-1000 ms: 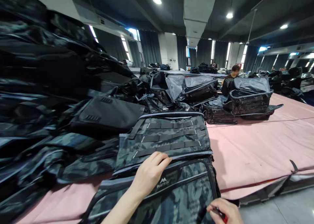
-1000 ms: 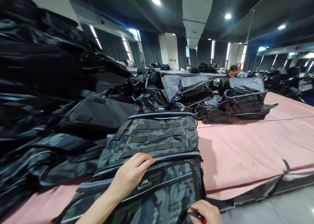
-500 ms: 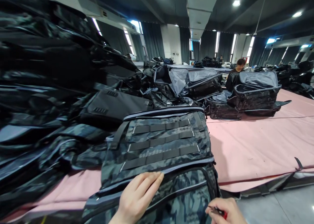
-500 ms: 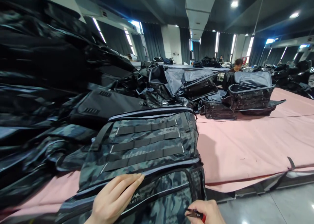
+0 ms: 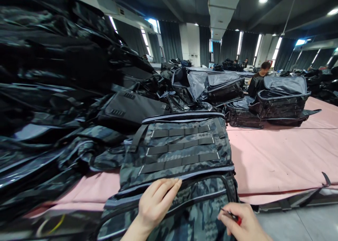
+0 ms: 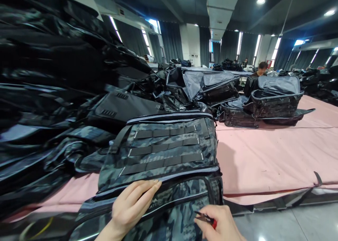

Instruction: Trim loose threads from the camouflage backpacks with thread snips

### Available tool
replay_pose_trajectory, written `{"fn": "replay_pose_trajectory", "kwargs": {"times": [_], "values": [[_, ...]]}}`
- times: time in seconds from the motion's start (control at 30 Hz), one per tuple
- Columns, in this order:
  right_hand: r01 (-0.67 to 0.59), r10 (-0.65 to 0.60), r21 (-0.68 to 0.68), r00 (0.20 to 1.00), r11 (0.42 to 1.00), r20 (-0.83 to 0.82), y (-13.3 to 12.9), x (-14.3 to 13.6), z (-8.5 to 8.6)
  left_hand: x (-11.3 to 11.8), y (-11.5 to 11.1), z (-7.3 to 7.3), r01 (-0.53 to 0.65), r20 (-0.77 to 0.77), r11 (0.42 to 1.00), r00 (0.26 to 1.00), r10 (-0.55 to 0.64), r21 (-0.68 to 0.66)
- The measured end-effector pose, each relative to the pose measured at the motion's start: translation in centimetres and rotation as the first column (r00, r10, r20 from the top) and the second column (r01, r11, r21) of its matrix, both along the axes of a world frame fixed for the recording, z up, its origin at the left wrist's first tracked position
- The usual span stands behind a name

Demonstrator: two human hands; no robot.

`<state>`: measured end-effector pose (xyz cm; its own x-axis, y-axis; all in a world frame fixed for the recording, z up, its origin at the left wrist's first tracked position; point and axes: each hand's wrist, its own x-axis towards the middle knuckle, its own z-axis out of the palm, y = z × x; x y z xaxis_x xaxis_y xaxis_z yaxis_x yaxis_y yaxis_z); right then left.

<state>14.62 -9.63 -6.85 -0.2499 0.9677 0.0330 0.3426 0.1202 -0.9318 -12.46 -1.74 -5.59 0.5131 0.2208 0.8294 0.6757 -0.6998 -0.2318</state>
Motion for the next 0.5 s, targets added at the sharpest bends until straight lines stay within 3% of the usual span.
{"fn": "replay_pose_trajectory", "kwargs": {"times": [0.1, 0.17, 0.3, 0.5], "values": [[0.028, -0.024, 0.026, 0.99, 0.999, -0.14, 2.5, -3.5, 2.6, 0.6, 0.4, 0.1, -0.003, 0.024, 1.0, 1.0, 0.003, 0.002], [0.06, -0.053, 0.023, 0.971, 0.998, -0.233, 4.6, -6.3, 3.0, 0.9, 0.6, 0.2, 0.006, 0.029, 1.0, 1.0, -0.006, -0.003], [0.19, -0.2, -0.062, 0.906, 0.98, -0.373, 8.0, -10.3, 1.5, 1.1, 0.6, 0.2, 0.025, 0.053, 0.999, 0.998, -0.023, -0.026], [0.307, -0.33, -0.122, 0.861, 0.944, -0.387, 8.7, -11.4, -0.6, 1.7, 0.3, -0.3, 0.009, 0.117, 0.999, 0.993, -0.002, -0.053]]}}
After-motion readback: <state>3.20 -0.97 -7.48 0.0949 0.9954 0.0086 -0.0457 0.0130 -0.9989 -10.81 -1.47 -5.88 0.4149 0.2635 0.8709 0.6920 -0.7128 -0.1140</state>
